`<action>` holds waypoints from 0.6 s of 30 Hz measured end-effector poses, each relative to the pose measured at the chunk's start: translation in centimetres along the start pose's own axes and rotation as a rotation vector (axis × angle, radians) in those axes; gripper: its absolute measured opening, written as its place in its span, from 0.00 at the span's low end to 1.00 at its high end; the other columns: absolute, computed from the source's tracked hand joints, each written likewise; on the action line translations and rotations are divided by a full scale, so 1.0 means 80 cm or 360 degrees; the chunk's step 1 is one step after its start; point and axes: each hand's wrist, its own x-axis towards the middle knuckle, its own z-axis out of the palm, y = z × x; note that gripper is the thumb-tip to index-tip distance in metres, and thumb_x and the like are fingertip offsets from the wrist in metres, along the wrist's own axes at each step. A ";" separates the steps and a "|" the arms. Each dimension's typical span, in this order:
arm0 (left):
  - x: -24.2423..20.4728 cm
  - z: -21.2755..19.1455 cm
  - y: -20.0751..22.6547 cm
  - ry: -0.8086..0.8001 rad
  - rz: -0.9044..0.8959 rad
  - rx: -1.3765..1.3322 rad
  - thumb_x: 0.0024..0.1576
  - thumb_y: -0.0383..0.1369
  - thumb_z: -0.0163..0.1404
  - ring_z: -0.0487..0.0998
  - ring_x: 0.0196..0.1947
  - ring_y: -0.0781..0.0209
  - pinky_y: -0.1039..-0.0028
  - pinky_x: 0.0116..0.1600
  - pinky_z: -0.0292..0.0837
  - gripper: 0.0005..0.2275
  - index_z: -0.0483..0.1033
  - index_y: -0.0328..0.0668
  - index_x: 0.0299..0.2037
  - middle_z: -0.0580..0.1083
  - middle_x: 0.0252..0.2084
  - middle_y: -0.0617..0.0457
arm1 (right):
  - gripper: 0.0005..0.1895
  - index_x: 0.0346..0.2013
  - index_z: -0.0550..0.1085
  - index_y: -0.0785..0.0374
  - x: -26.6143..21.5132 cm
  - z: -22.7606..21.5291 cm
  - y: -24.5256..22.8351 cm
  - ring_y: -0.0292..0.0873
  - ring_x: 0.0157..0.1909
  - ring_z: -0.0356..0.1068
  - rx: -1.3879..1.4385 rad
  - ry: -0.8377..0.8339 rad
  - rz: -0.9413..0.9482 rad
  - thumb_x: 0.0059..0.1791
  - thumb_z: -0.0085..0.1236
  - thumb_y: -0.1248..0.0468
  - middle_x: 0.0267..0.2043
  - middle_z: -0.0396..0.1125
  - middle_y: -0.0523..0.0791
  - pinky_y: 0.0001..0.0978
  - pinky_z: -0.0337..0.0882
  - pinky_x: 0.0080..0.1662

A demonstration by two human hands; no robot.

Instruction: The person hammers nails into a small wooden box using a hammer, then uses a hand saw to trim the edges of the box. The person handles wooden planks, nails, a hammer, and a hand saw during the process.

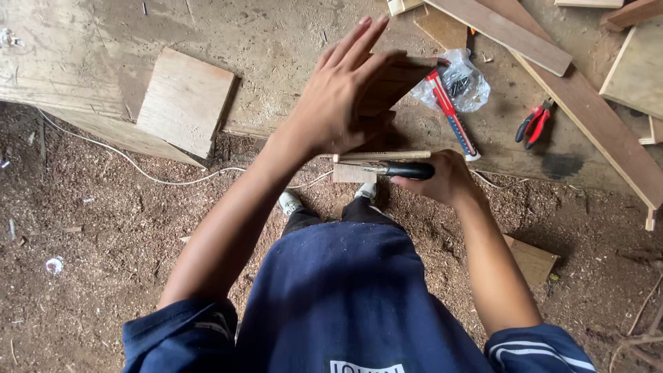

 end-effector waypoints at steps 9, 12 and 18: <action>0.034 0.046 -0.005 -0.0407 -0.0316 0.0295 0.57 0.50 0.59 0.79 0.30 0.54 0.60 0.35 0.74 0.17 0.80 0.42 0.32 0.76 0.28 0.48 | 0.27 0.49 0.81 0.51 -0.003 -0.007 -0.015 0.52 0.44 0.77 0.0127 0.0065 -0.0130 0.40 0.67 0.44 0.41 0.77 0.49 0.42 0.74 0.48; 0.040 0.055 -0.016 -0.0273 -0.0277 0.0222 0.59 0.51 0.58 0.75 0.17 0.59 0.66 0.22 0.68 0.18 0.81 0.45 0.28 0.73 0.18 0.53 | 0.22 0.38 0.83 0.52 0.004 -0.008 -0.016 0.50 0.42 0.79 -0.0153 -0.0063 0.0111 0.40 0.69 0.41 0.35 0.78 0.48 0.40 0.76 0.49; 0.032 0.070 -0.024 -0.0267 -0.0260 0.0290 0.62 0.51 0.54 0.67 0.11 0.69 0.71 0.16 0.58 0.18 0.82 0.48 0.29 0.72 0.16 0.58 | 0.22 0.32 0.82 0.59 -0.004 -0.039 -0.029 0.53 0.34 0.77 -0.0015 0.0194 -0.0386 0.38 0.73 0.45 0.29 0.75 0.49 0.44 0.75 0.38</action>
